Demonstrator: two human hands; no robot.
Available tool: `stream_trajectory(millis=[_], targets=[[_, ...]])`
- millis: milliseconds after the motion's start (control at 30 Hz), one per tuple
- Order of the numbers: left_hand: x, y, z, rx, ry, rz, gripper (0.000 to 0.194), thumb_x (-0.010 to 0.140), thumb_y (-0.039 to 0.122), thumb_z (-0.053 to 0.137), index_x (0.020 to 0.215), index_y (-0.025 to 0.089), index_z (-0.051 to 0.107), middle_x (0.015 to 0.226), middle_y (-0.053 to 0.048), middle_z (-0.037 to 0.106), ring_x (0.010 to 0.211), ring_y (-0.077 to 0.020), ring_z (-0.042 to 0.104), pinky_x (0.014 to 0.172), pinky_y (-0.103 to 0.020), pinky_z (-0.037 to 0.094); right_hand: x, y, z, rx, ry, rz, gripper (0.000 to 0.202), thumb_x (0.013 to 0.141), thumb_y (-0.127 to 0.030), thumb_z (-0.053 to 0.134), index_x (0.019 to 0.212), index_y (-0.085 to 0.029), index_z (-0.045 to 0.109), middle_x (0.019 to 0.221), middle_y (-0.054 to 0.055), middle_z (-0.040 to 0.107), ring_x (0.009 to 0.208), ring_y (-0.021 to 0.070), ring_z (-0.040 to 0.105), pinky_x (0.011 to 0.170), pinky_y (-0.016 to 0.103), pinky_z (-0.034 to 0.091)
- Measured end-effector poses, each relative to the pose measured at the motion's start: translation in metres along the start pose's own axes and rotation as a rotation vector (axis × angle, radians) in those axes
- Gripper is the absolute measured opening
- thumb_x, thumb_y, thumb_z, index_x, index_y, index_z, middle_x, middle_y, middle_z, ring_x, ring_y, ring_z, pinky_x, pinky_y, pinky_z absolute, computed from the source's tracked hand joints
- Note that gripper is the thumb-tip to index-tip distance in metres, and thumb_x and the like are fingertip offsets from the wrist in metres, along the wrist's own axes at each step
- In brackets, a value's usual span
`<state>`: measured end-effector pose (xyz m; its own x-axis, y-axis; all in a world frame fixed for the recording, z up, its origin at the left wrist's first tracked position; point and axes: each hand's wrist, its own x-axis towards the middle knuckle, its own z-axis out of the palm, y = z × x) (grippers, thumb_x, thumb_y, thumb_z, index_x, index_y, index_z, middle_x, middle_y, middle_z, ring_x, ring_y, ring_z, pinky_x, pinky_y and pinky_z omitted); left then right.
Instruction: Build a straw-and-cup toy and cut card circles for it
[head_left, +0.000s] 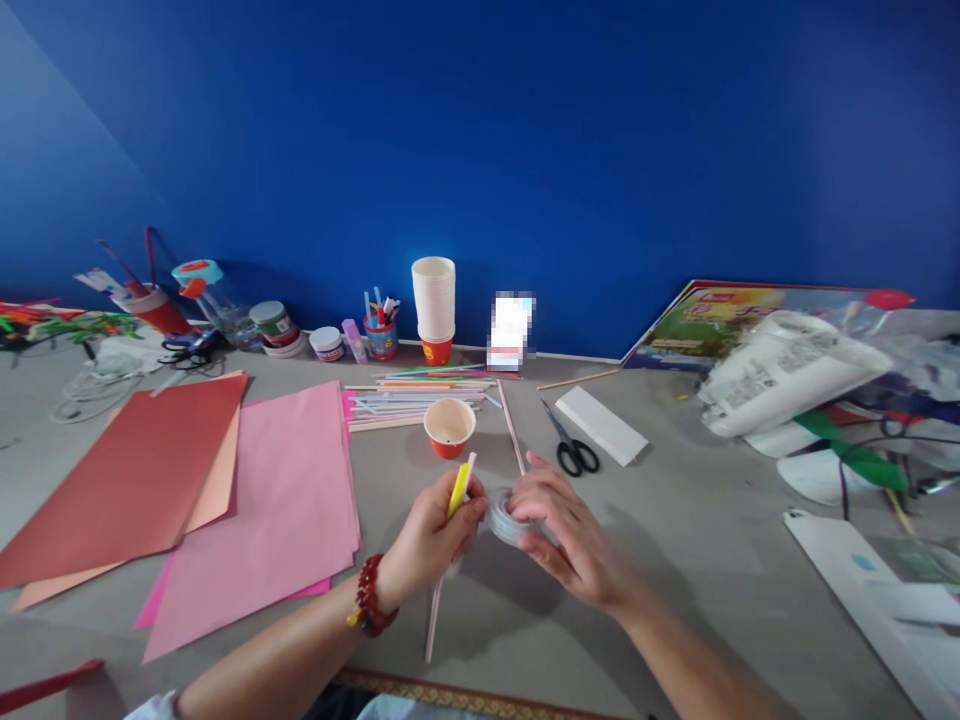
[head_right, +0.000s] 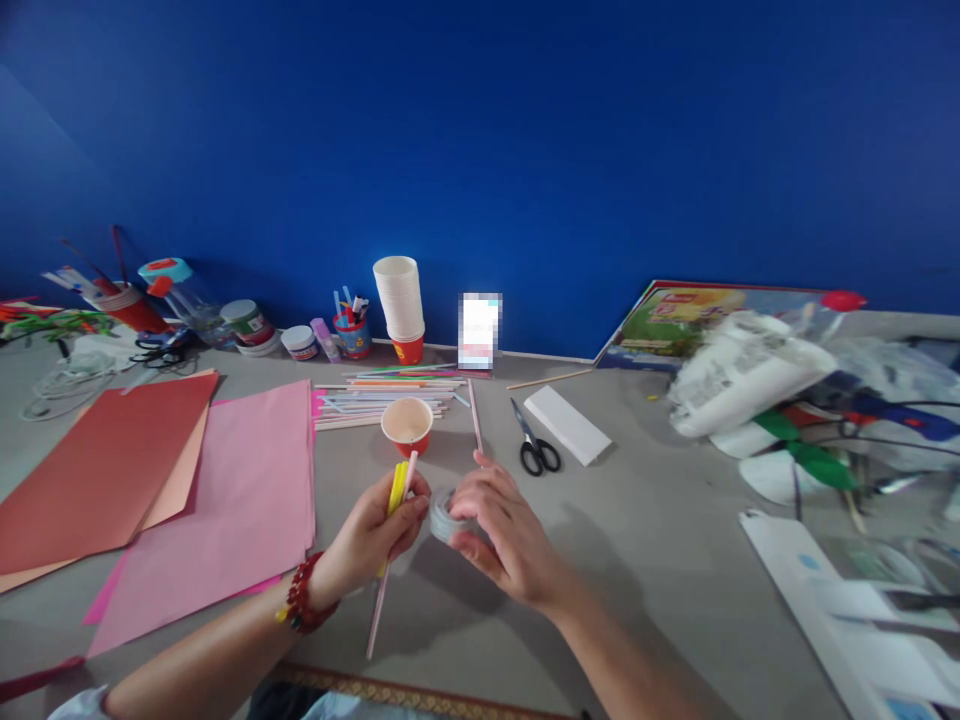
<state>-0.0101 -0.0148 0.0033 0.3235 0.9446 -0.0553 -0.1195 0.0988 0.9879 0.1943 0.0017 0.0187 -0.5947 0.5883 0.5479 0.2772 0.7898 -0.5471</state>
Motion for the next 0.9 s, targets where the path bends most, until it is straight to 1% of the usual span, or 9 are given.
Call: stream_trajectory(millis=[167,267,400,467,533,600,700,800,900], targets=[[0.0,-0.005,0.001,-0.045,-0.028,0.02,0.023,0.096,0.039,0.049,0.085,0.02,0.042,0.053,0.011,0.035,0.043,-0.0048,0.028,0.042,-0.019,0.022,-0.001,0.001,0.001,-0.033,-0.023,-0.008,0.016,0.101,-0.034,0.042,0.101,-0.021,0.052,0.092,0.005,0.064,0.094,0.021,0.056,0.114,0.053,0.027],[0.001,-0.008,0.001,-0.131,-0.047,0.023,0.024,0.096,0.039,0.05,0.084,0.02,0.042,0.054,0.011,0.032,0.044,-0.0046,0.026,0.042,-0.019,0.021,-0.002,0.002,-0.001,-0.085,-0.026,-0.012,0.01,0.099,-0.03,0.047,0.098,-0.021,0.051,0.089,0.004,0.063,0.091,0.021,0.056,0.114,0.054,0.026],[0.0,0.0,-0.001,-0.257,-0.093,0.029,0.026,0.094,0.04,0.054,0.084,0.02,0.042,0.059,0.01,0.033,0.041,-0.0029,0.025,0.041,-0.019,0.017,-0.001,0.006,-0.006,-0.168,0.002,0.004,0.002,0.093,-0.023,0.052,0.094,-0.021,0.051,0.084,0.003,0.062,0.088,0.0215,0.056,0.112,0.055,0.026],[0.0,0.007,-0.002,-0.277,-0.081,0.038,0.026,0.094,0.04,0.055,0.083,0.02,0.041,0.06,0.01,0.033,0.041,-0.0023,0.025,0.04,-0.018,0.017,0.0,0.007,-0.009,-0.189,0.033,0.023,0.002,0.091,-0.021,0.053,0.093,-0.021,0.051,0.08,0.002,0.06,0.085,0.0211,0.056,0.111,0.056,0.027],[0.0,0.011,-0.003,-0.262,-0.035,0.031,0.025,0.094,0.039,0.054,0.083,0.02,0.042,0.059,0.01,0.031,0.041,-0.0024,0.024,0.04,-0.018,0.017,0.002,0.006,-0.01,-0.179,0.056,0.025,0.003,0.091,-0.019,0.052,0.092,-0.021,0.051,0.08,0.002,0.06,0.084,0.0207,0.056,0.111,0.056,0.028],[0.001,0.01,-0.004,-0.225,-0.004,0.011,0.024,0.093,0.04,0.056,0.087,0.02,0.044,0.056,0.011,0.03,0.04,-0.0028,0.023,0.04,-0.018,0.016,0.002,0.004,-0.01,-0.162,0.053,0.016,0.005,0.09,-0.017,0.051,0.093,-0.021,0.051,0.082,0.002,0.061,0.085,0.0205,0.056,0.112,0.056,0.027],[0.003,0.004,-0.002,-0.111,0.009,-0.005,0.028,0.087,0.04,0.065,0.092,0.019,0.047,0.058,0.011,0.036,0.043,-0.0029,0.027,0.041,-0.017,0.019,0.001,0.001,-0.007,-0.144,0.036,0.002,0.006,0.09,-0.017,0.052,0.095,-0.021,0.052,0.083,0.002,0.062,0.087,0.0207,0.056,0.113,0.056,0.025],[0.003,-0.003,-0.001,-0.029,0.023,-0.008,0.026,0.087,0.039,0.065,0.087,0.018,0.048,0.057,0.01,0.038,0.043,-0.0033,0.029,0.042,-0.018,0.021,0.0,-0.001,-0.005,-0.124,0.017,-0.009,0.005,0.09,-0.02,0.052,0.094,-0.021,0.053,0.084,0.002,0.063,0.088,0.0211,0.057,0.113,0.056,0.025],[0.002,-0.005,0.0,-0.043,0.013,-0.006,0.025,0.09,0.039,0.059,0.083,0.018,0.047,0.054,0.01,0.036,0.042,-0.0037,0.027,0.041,-0.018,0.02,0.0,-0.002,-0.003,-0.137,0.02,0.005,0.004,0.091,-0.02,0.051,0.094,-0.021,0.053,0.084,0.002,0.063,0.087,0.0206,0.058,0.114,0.055,0.024]])
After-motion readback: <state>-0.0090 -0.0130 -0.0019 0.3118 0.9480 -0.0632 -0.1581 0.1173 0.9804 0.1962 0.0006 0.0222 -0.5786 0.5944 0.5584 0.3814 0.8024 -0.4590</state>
